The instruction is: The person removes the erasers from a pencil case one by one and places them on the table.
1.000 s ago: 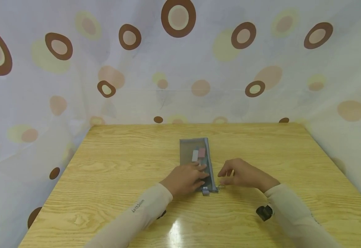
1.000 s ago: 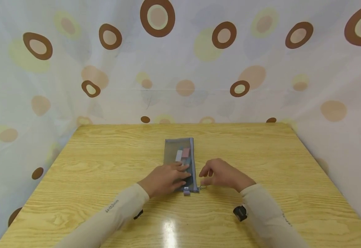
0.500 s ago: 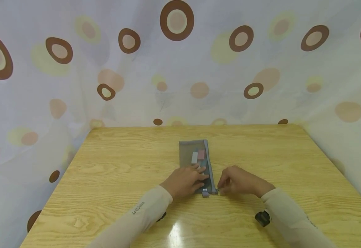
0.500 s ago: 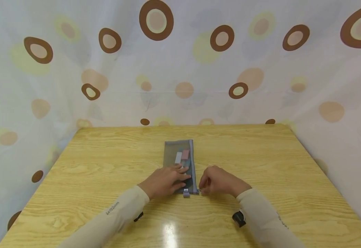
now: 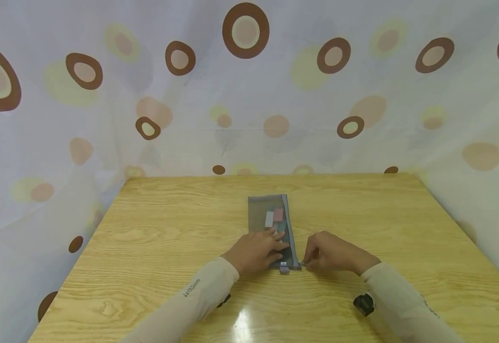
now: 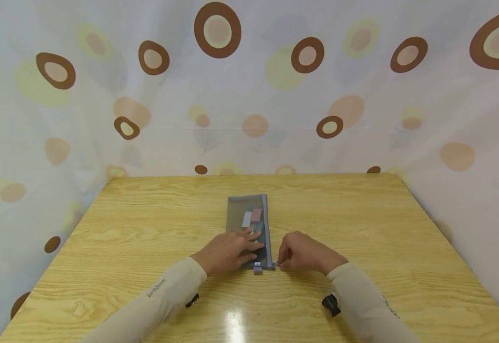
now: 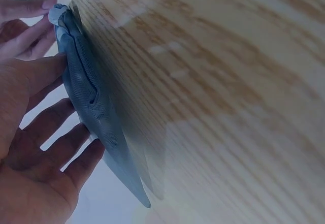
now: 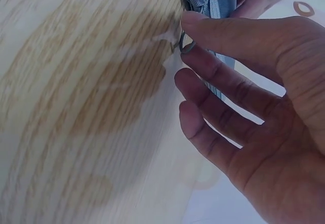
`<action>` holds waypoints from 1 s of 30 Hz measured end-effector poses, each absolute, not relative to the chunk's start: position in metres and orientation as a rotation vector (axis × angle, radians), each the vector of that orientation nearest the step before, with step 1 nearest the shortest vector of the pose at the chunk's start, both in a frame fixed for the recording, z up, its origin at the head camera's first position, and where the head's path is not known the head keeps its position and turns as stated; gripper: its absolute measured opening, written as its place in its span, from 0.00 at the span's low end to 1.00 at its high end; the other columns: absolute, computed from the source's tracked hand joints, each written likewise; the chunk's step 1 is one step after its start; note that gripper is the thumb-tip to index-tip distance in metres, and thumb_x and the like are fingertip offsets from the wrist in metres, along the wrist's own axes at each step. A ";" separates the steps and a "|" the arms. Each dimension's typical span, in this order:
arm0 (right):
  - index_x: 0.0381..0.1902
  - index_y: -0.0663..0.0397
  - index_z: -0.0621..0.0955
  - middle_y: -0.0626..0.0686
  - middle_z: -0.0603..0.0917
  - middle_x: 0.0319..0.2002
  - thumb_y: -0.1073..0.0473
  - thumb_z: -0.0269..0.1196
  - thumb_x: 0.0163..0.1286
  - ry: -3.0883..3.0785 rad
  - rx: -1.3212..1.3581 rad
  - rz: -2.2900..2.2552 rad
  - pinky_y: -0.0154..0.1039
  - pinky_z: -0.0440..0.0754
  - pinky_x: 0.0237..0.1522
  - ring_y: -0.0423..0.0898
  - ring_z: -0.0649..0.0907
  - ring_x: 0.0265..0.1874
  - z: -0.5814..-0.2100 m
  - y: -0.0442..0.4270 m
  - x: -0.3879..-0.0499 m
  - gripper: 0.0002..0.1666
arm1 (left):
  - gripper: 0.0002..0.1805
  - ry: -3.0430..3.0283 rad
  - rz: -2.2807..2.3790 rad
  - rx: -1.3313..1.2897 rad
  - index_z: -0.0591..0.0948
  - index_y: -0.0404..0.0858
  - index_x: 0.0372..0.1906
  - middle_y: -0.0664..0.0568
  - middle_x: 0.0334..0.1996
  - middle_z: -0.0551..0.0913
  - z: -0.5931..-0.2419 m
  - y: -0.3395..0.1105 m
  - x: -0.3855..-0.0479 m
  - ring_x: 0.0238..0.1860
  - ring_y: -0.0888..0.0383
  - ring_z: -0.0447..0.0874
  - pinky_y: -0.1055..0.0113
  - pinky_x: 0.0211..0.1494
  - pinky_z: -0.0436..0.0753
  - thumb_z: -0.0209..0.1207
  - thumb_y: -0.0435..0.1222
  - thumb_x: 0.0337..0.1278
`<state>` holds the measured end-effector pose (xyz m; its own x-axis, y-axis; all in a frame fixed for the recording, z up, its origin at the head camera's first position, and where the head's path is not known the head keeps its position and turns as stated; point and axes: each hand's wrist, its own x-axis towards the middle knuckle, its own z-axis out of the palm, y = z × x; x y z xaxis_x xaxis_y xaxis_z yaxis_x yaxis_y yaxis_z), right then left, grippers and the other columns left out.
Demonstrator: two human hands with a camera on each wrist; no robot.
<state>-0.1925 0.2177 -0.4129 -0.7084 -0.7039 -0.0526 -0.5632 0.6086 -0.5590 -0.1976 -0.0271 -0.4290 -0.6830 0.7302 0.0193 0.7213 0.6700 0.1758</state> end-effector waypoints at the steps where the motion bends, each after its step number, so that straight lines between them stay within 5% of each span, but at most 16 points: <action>1: 0.30 0.54 0.90 0.43 0.86 0.31 0.70 0.74 0.58 2.574 -1.029 -0.750 0.34 0.84 0.36 0.37 0.83 0.31 -0.412 0.218 -0.192 0.06 | 0.20 2.823 0.261 1.232 0.81 0.50 0.65 0.53 0.71 0.72 -0.429 -0.027 -0.198 0.71 0.50 0.70 0.57 0.62 0.81 0.60 0.46 0.72; 30: 0.32 0.58 0.89 0.47 0.89 0.31 0.70 0.71 0.62 2.564 -1.068 -0.789 0.32 0.85 0.34 0.35 0.84 0.29 -0.404 0.209 -0.192 0.04 | 0.21 2.830 0.221 1.247 0.81 0.47 0.65 0.51 0.70 0.72 -0.431 -0.021 -0.202 0.71 0.49 0.70 0.59 0.67 0.77 0.58 0.47 0.73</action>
